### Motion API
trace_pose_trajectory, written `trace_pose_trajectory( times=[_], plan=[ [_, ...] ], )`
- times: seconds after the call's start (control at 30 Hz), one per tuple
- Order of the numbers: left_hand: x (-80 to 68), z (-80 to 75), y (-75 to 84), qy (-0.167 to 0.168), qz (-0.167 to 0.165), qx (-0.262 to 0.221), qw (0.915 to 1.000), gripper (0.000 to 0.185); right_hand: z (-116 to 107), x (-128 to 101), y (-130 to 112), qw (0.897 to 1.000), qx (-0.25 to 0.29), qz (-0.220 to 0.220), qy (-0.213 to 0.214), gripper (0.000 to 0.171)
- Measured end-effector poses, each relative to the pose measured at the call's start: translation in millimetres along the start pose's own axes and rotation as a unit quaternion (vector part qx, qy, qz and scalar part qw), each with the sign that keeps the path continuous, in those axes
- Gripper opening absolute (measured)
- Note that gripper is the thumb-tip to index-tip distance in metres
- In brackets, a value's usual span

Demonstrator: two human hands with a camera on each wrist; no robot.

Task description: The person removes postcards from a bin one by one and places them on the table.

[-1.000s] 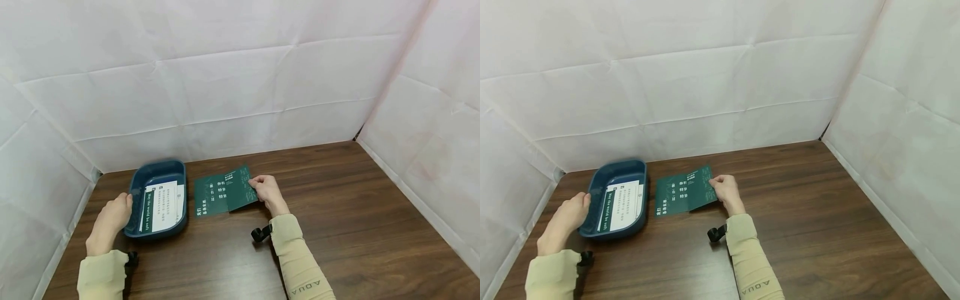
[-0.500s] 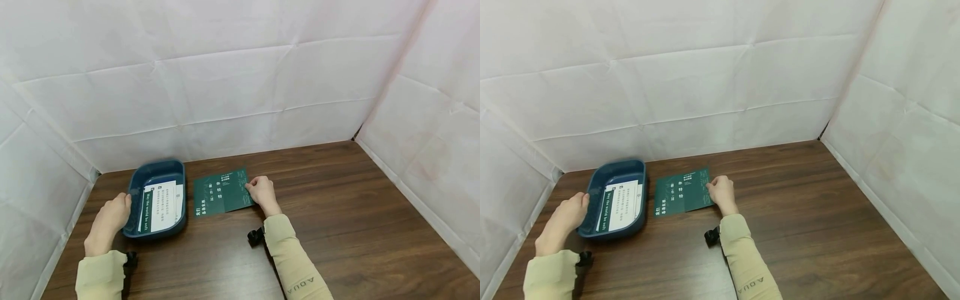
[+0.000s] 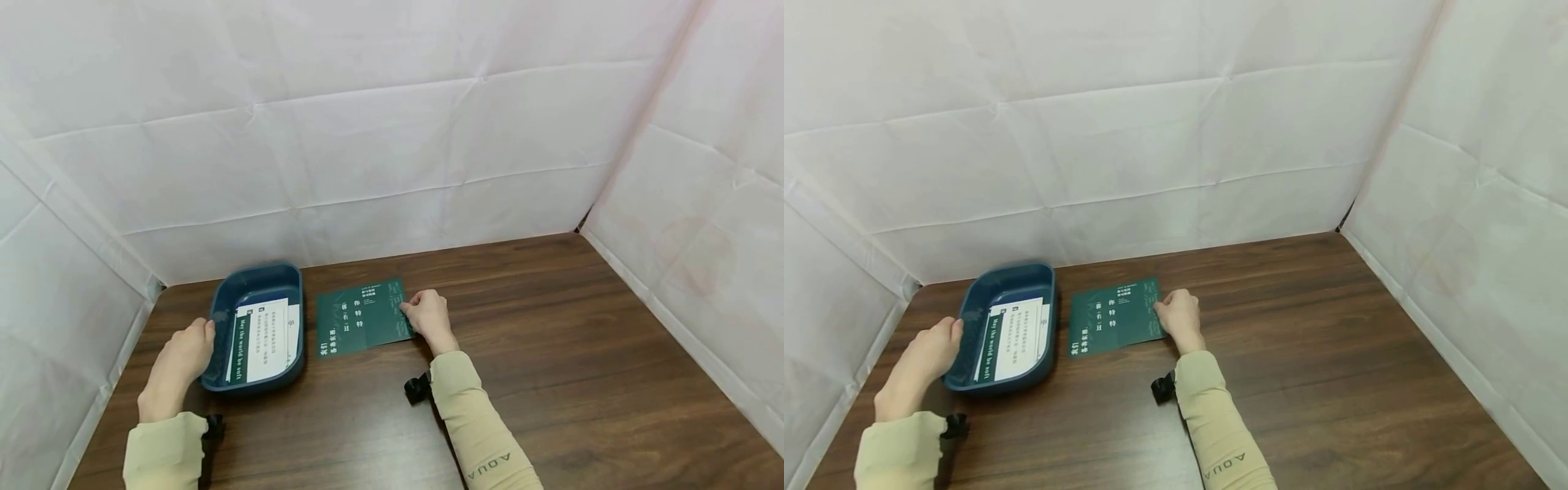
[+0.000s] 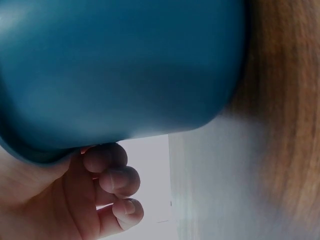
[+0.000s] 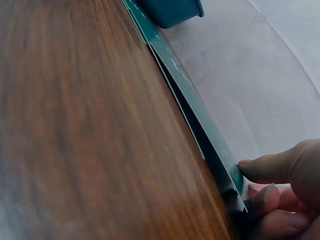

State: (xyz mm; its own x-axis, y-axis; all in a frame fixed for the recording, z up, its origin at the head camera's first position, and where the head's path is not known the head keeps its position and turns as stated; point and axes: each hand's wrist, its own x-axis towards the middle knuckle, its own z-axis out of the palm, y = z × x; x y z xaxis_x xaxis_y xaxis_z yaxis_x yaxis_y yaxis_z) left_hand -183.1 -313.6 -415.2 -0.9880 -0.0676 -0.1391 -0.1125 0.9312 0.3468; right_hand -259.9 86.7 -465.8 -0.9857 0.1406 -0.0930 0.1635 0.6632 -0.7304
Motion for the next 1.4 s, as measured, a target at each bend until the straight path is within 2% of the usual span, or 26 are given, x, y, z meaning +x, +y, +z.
trace_pose_trajectory(
  times=[0.43, 0.8, 1.07, 1.17, 1.33, 1.4],
  plan=[
    [0.7, -1.1, 1.1, 0.006, 0.004, 0.0, 1.0, 0.052, 0, -1, 1, 0.999, 0.034, -0.006, -0.006, 0.024],
    [0.4, -0.5, 4.5, 0.013, 0.011, 0.001, 0.9999, 0.049, -6, -6, -1, 0.999, 0.021, -0.037, -0.02, 0.029],
    [0.2, 0.1, 6.3, 0.006, 0.006, 0.003, 1.0, 0.049, -10, -18, -22, 0.996, 0.05, -0.066, -0.035, 0.029],
    [-0.1, -0.8, 7.2, 0.006, 0.003, 0.003, 1.0, 0.049, -10, -27, -35, 0.994, 0.059, -0.084, -0.043, 0.033],
    [-0.2, -0.3, 6.6, 0.012, 0.005, 0.007, 0.9999, 0.048, -4, -43, -55, 0.987, 0.084, -0.112, -0.08, 0.044],
    [0.1, -0.1, 6.0, 0.014, 0.005, 0.008, 0.9999, 0.048, 1, -50, -63, 0.982, 0.105, -0.12, -0.1, 0.043]
  ],
)
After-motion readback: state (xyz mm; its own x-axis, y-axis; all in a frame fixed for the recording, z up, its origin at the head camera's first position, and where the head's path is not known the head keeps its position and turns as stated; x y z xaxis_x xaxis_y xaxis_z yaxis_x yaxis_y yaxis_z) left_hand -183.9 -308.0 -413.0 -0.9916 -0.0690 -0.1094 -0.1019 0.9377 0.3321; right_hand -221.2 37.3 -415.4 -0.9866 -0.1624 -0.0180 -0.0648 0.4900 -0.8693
